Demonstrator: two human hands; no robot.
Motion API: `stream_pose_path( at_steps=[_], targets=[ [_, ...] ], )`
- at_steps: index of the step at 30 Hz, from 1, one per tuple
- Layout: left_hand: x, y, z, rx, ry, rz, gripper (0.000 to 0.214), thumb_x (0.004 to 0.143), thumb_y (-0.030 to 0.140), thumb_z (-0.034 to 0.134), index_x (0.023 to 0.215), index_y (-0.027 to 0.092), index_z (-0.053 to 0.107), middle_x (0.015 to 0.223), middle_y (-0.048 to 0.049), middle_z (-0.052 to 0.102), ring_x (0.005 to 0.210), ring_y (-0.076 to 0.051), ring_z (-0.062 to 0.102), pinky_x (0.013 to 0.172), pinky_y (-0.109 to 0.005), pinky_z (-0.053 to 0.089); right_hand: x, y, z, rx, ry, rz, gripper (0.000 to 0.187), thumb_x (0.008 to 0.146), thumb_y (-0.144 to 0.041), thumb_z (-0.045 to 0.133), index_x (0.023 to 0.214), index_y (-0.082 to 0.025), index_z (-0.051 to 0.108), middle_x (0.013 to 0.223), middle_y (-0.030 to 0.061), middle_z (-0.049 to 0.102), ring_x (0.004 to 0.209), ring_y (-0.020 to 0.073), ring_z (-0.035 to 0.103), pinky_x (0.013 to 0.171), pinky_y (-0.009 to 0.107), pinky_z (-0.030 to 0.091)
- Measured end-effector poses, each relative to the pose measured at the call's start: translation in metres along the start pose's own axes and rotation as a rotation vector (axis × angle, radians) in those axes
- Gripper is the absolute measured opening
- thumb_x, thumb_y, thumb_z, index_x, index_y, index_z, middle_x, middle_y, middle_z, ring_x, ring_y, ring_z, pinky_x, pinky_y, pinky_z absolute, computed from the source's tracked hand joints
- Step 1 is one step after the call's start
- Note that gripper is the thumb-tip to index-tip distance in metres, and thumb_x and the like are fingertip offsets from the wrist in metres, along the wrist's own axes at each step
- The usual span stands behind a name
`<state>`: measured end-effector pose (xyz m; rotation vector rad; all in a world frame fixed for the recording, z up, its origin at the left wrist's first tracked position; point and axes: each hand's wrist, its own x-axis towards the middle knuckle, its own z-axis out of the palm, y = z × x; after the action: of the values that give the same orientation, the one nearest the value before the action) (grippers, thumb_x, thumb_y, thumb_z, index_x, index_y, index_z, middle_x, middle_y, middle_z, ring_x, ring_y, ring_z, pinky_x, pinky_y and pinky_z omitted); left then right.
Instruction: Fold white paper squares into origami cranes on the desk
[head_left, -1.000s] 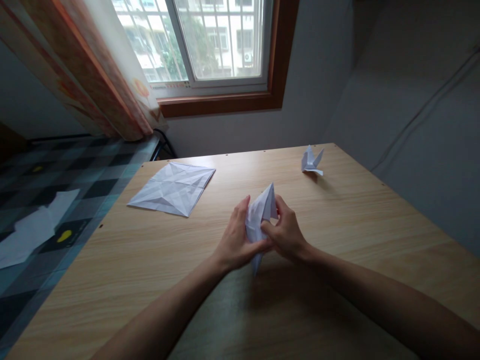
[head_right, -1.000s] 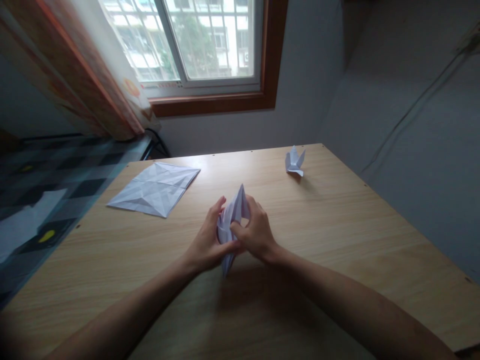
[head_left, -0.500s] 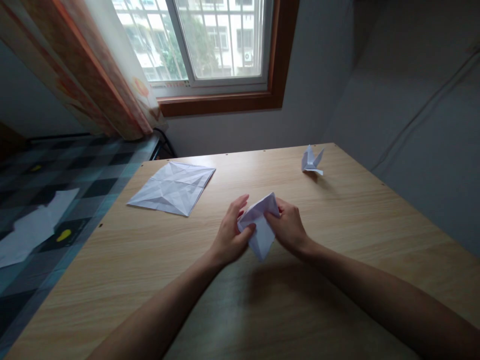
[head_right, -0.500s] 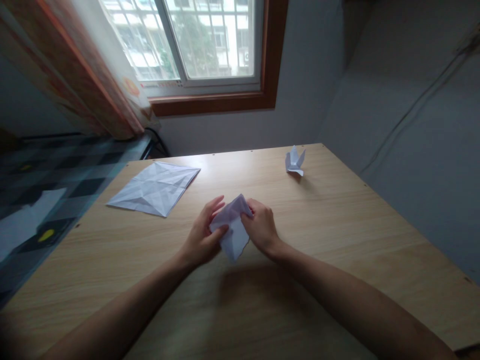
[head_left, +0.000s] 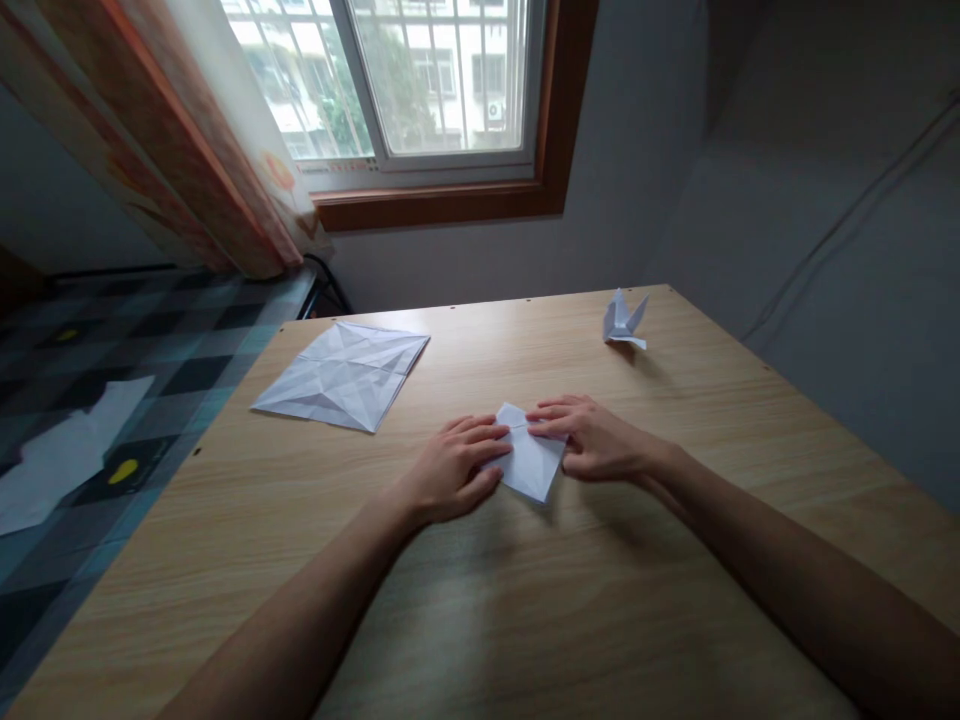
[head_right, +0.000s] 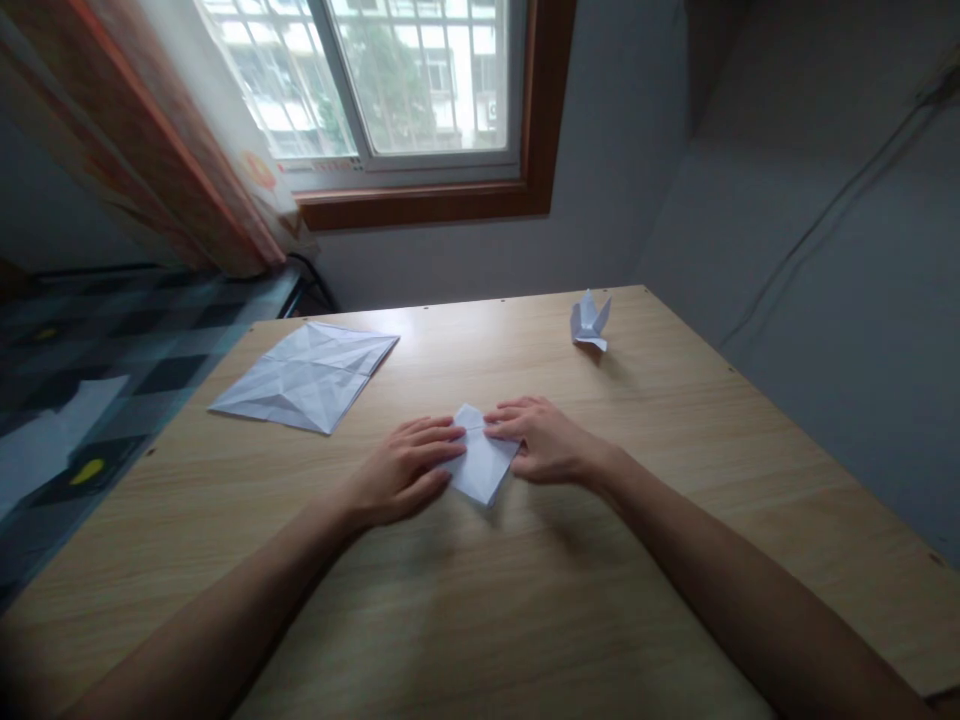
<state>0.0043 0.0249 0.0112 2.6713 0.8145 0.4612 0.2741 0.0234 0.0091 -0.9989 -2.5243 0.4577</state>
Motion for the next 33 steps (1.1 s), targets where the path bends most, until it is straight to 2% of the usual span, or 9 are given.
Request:
stream_pose_path(
  at_steps=[3,4,6,8,12,16,24,29,33],
  targets=[
    [0.001,0.001,0.005,0.072,0.051,0.016,0.028,0.094,0.029,0.049,0.11,0.022,0.07,0.128,-0.0081,0.066,0.124,-0.026,0.057,0.108,-0.048,0.041,0.003,-0.006,-0.003,0.003,-0.018,0.061,0.045,0.081,-0.035,0.066,0.124,-0.02,0.066,0.132,0.0115,0.063,0.129,0.0309,0.052,0.11,0.052,0.036],
    [0.001,0.002,0.007,0.091,0.058,0.028,0.027,0.095,0.029,0.048,0.11,0.022,0.07,0.128,-0.0078,0.066,0.124,-0.025,0.058,0.108,-0.047,0.042,0.005,-0.009,0.0,-0.016,0.024,0.09,0.051,0.084,-0.043,0.064,0.127,-0.016,0.063,0.134,0.015,0.061,0.131,0.0317,0.05,0.11,0.053,0.035],
    [0.002,0.003,0.01,0.125,0.036,0.055,0.028,0.095,0.028,0.048,0.113,0.022,0.068,0.13,-0.0076,0.065,0.125,-0.024,0.057,0.109,-0.045,0.041,0.011,-0.014,0.01,-0.093,0.101,0.113,0.075,0.084,-0.056,0.062,0.138,-0.005,0.05,0.146,0.0228,0.046,0.139,0.0336,0.039,0.114,0.052,0.03],
    [0.003,0.004,0.009,0.147,0.001,0.079,0.028,0.095,0.029,0.048,0.116,0.02,0.066,0.132,-0.0087,0.063,0.125,-0.024,0.057,0.11,-0.044,0.04,0.017,-0.019,0.022,-0.163,0.053,0.042,0.096,0.079,-0.064,0.064,0.145,0.0,0.037,0.153,0.0258,0.033,0.145,0.0346,0.027,0.118,0.05,0.024],
    [0.004,0.01,0.005,0.156,-0.041,0.077,0.031,0.092,0.032,0.052,0.116,0.017,0.064,0.134,-0.0123,0.061,0.127,-0.025,0.055,0.112,-0.043,0.038,0.021,-0.025,0.038,-0.215,-0.052,0.005,0.106,0.076,-0.074,0.057,0.148,-0.001,0.031,0.153,0.0274,0.032,0.144,0.0352,0.029,0.118,0.049,0.025],
    [0.004,0.012,0.001,0.164,-0.078,0.058,0.037,0.091,0.036,0.054,0.12,0.015,0.062,0.136,-0.014,0.059,0.128,-0.026,0.055,0.113,-0.046,0.037,0.013,-0.023,0.039,-0.253,-0.044,0.004,0.105,0.078,-0.078,0.05,0.149,-0.004,0.03,0.153,0.0265,0.032,0.145,0.0352,0.027,0.117,0.052,0.023],
    [0.0,0.009,-0.002,0.163,-0.097,0.065,0.05,0.089,0.05,0.056,0.125,0.016,0.061,0.135,-0.0148,0.059,0.127,-0.028,0.055,0.112,-0.048,0.036,-0.017,-0.022,0.03,-0.3,-0.068,0.062,0.099,0.083,-0.07,0.051,0.15,-0.001,0.027,0.154,0.0266,0.029,0.145,0.0358,0.026,0.117,0.054,0.024],
    [-0.001,0.011,-0.001,0.188,-0.033,0.043,0.049,0.089,0.053,0.055,0.121,0.017,0.063,0.13,-0.0145,0.063,0.121,-0.03,0.058,0.106,-0.048,0.04,-0.025,-0.024,0.026,-0.29,0.012,0.058,0.083,0.086,-0.054,0.057,0.147,-0.004,0.035,0.151,0.0248,0.037,0.143,0.0347,0.031,0.117,0.054,0.026],
    [0.003,0.021,0.001,0.268,0.016,-0.003,0.04,0.091,0.05,0.053,0.108,0.016,0.065,0.11,-0.0145,0.069,0.106,-0.031,0.062,0.093,-0.047,0.046,-0.022,-0.03,0.025,-0.282,0.091,-0.02,0.065,0.088,-0.042,0.058,0.14,-0.005,0.047,0.146,0.0234,0.045,0.138,0.0336,0.041,0.115,0.054,0.031]
  ],
)
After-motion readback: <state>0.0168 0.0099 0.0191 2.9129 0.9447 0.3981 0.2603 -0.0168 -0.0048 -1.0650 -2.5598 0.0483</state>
